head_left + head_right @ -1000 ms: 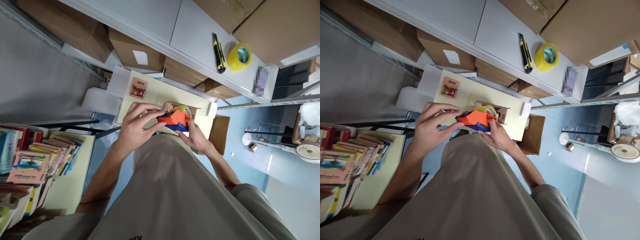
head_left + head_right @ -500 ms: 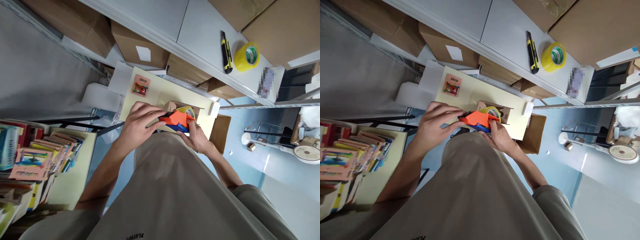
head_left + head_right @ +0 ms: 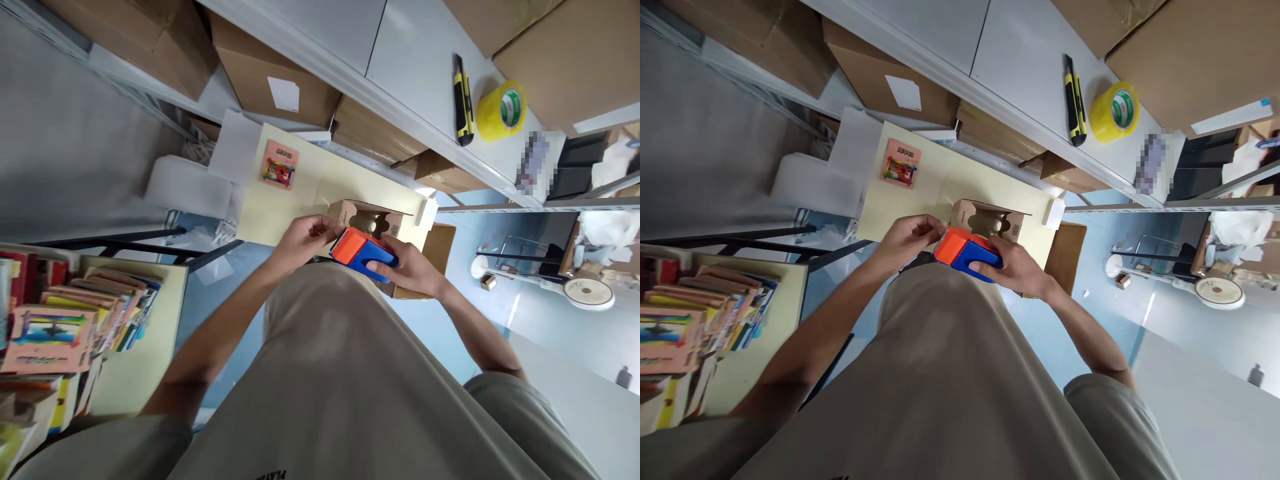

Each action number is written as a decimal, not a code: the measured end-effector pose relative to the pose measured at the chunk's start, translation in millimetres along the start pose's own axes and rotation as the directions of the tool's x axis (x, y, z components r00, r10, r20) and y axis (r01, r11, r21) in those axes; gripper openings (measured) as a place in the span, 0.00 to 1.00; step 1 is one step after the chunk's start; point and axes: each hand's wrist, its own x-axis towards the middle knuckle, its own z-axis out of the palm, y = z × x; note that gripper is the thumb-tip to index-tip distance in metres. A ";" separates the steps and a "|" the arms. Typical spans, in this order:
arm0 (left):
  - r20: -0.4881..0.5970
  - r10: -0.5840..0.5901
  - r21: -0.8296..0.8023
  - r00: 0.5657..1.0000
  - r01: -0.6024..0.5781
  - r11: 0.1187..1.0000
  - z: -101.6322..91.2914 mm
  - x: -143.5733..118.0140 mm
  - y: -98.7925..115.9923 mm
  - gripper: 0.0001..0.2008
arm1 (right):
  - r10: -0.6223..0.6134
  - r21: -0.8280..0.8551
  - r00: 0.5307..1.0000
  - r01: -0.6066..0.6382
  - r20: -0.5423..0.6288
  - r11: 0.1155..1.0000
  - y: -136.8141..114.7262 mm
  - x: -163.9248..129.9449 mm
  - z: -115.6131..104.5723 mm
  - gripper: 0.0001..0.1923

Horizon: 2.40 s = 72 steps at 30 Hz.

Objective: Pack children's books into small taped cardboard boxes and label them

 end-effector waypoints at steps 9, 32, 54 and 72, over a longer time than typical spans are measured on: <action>-0.278 -0.087 -0.175 0.956 0.039 0.984 5.7 12.1 -68.1 0.27 | 0.377 -0.257 0.907 -0.325 0.189 0.910 -34.2 -1.5 -78.4 0.39; -0.277 -0.205 -0.279 0.939 0.126 0.952 26.0 101.1 -162.4 0.21 | 0.542 -0.520 0.840 -0.470 -0.015 0.714 -41.6 59.2 -62.7 0.36; 0.021 0.193 0.172 0.981 -0.193 0.966 35.9 51.1 -164.1 0.60 | 0.511 -0.476 0.859 -0.439 0.026 0.762 -49.5 60.0 -61.1 0.31; 0.312 0.430 0.333 0.847 -0.521 0.786 18.3 112.4 -130.2 0.75 | 0.452 -0.517 0.891 -0.365 0.048 0.774 -51.0 66.1 -65.1 0.35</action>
